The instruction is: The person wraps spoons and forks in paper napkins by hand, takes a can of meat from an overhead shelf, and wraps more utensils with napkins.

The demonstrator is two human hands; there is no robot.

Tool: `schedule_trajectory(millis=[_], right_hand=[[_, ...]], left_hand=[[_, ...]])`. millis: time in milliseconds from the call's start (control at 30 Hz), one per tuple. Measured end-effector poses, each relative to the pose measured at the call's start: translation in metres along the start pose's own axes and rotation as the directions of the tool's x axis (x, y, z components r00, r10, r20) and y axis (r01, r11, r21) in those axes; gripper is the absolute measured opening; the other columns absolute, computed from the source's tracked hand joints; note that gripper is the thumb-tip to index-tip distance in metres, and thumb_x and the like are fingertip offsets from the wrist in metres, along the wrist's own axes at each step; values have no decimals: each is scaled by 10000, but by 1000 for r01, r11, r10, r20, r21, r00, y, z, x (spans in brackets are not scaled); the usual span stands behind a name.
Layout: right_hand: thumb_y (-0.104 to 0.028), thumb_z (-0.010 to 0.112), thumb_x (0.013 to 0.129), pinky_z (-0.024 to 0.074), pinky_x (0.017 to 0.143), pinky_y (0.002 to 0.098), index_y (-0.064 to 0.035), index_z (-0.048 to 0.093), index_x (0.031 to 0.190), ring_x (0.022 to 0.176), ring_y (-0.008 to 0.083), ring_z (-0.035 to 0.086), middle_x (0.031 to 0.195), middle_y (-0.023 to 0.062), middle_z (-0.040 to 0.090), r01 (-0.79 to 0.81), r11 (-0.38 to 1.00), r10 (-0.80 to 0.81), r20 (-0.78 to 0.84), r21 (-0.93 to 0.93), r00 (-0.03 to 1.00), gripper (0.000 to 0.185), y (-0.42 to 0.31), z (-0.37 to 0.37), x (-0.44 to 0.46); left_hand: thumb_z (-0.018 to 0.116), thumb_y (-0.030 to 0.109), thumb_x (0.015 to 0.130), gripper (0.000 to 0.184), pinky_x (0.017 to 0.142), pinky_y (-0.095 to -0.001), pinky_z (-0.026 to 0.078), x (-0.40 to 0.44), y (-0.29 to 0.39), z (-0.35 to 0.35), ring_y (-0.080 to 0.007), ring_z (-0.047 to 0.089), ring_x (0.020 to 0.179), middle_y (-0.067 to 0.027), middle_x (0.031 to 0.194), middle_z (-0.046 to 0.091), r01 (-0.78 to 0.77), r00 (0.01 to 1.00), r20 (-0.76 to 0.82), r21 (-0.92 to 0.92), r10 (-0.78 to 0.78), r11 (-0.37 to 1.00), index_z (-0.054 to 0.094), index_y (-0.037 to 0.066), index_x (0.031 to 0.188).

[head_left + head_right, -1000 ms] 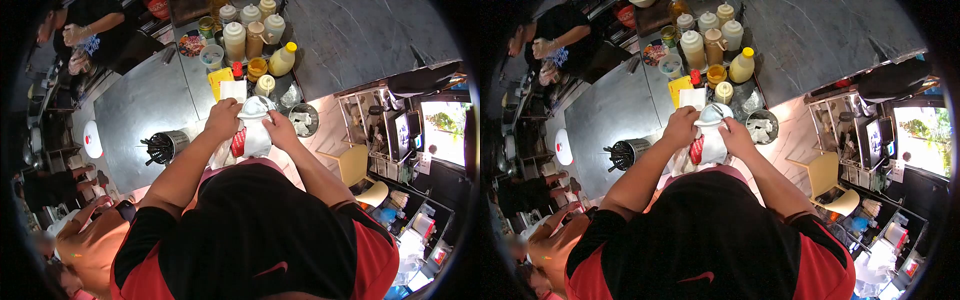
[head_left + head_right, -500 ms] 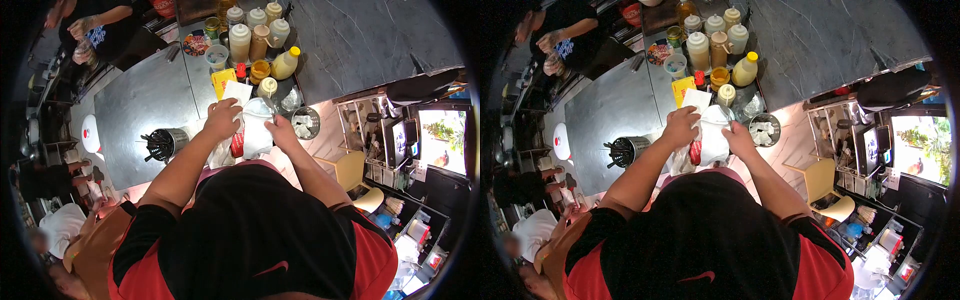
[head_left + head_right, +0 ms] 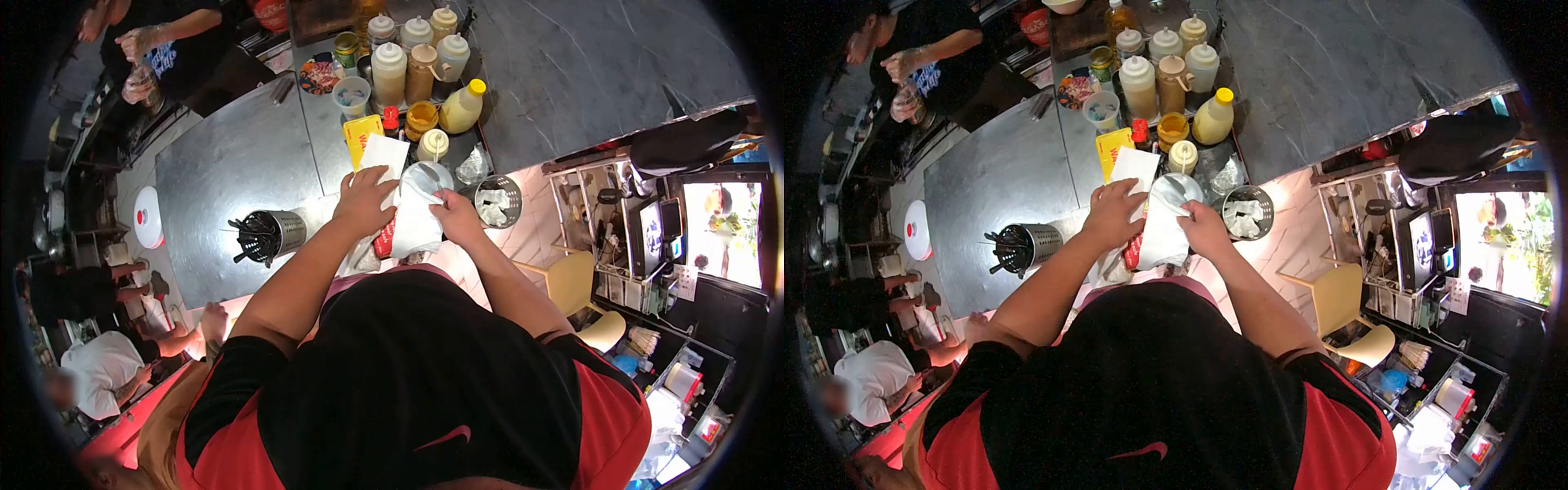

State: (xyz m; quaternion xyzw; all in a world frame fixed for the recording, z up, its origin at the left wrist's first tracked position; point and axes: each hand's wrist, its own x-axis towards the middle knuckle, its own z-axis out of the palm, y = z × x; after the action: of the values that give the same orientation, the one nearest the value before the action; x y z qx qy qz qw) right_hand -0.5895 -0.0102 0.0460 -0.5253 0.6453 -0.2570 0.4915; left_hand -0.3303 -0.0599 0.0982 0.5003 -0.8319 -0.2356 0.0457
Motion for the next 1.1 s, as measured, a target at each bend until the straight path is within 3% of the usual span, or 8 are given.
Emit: schedule_trajectory(millis=[300, 600, 700, 800, 900, 933, 1033, 1100], right_hand=[[-222, 735, 963, 563, 815, 439, 2, 706, 1222, 902, 359, 749, 958, 229, 757, 89, 968, -67, 102, -237, 993, 343, -49, -8, -7], [-213, 730, 997, 549, 791, 324, 11, 716, 1124, 853, 103, 661, 899, 55, 729, -15, 991, -19, 246, 136, 969, 258, -28, -9, 9], [-159, 715, 1012, 552, 827, 314, -1, 721, 1129, 882, 111, 670, 980, 19, 742, -122, 897, 3, 271, 424, 963, 197, -47, -13, -4], [-130, 712, 1015, 552, 837, 307, -8, 723, 1184, 899, 102, 666, 1035, 18, 744, -169, 857, -2, 331, 486, 943, 209, -66, -18, -8], [-148, 718, 1014, 550, 836, 302, -5, 720, 1219, 888, 99, 655, 1037, 20, 741, -138, 893, -22, 348, 428, 937, 249, -79, -15, -7], [-154, 719, 1014, 550, 836, 301, -5, 718, 1231, 883, 98, 651, 1038, 20, 739, -112, 917, -32, 349, 384, 937, 263, -82, -14, -5], [-187, 733, 1007, 539, 795, 318, -7, 727, 1179, 857, 102, 632, 983, 20, 729, -74, 919, -63, 329, 386, 942, 250, -90, -8, -2], [-200, 740, 999, 527, 766, 335, -2, 728, 1134, 842, 106, 624, 939, 20, 716, -20, 967, -65, 323, 254, 944, 240, -97, -12, 1]], left_hand=[[759, 223, 868, 436, 1201, -557, 388, 7, -30, 16, -334, 576, 1393, -125, 1456, 667, -154, 982, -138, -213, 126, 965, 736, 72, 1276], [657, 142, 937, 312, 1239, -493, 387, -4, -33, 8, -346, 582, 1398, -171, 1368, 686, -67, 976, -218, -259, 10, 964, 744, 55, 1224], [700, 164, 987, 317, 1157, -409, 468, -14, -27, -6, -273, 629, 1351, -141, 1346, 718, -53, 980, -192, -531, -58, 846, 722, 62, 1287], [731, 197, 1018, 312, 1031, -325, 526, -25, 0, -24, -161, 673, 1165, -90, 1214, 747, 55, 993, -5, -863, -118, 502, 734, 70, 1302], [783, 217, 1003, 307, 886, -280, 549, -27, 23, -55, -88, 658, 958, -32, 1098, 751, 318, 948, 272, -746, -168, 585, 754, 63, 1267], [812, 216, 979, 306, 794, -272, 553, -26, 23, -44, -85, 663, 838, -9, 1036, 760, 186, 980, 100, -773, -174, 607, 767, 51, 1232], [810, 206, 978, 290, 789, -274, 550, -21, 22, -46, -85, 671, 869, -12, 1051, 769, 315, 938, 180, -798, -296, 513, 772, 40, 1213], [818, 213, 957, 263, 787, -283, 553, -23, 21, -52, -96, 680, 850, -26, 971, 770, 241, 955, 99, -809, -281, 537, 778, 27, 1139]])
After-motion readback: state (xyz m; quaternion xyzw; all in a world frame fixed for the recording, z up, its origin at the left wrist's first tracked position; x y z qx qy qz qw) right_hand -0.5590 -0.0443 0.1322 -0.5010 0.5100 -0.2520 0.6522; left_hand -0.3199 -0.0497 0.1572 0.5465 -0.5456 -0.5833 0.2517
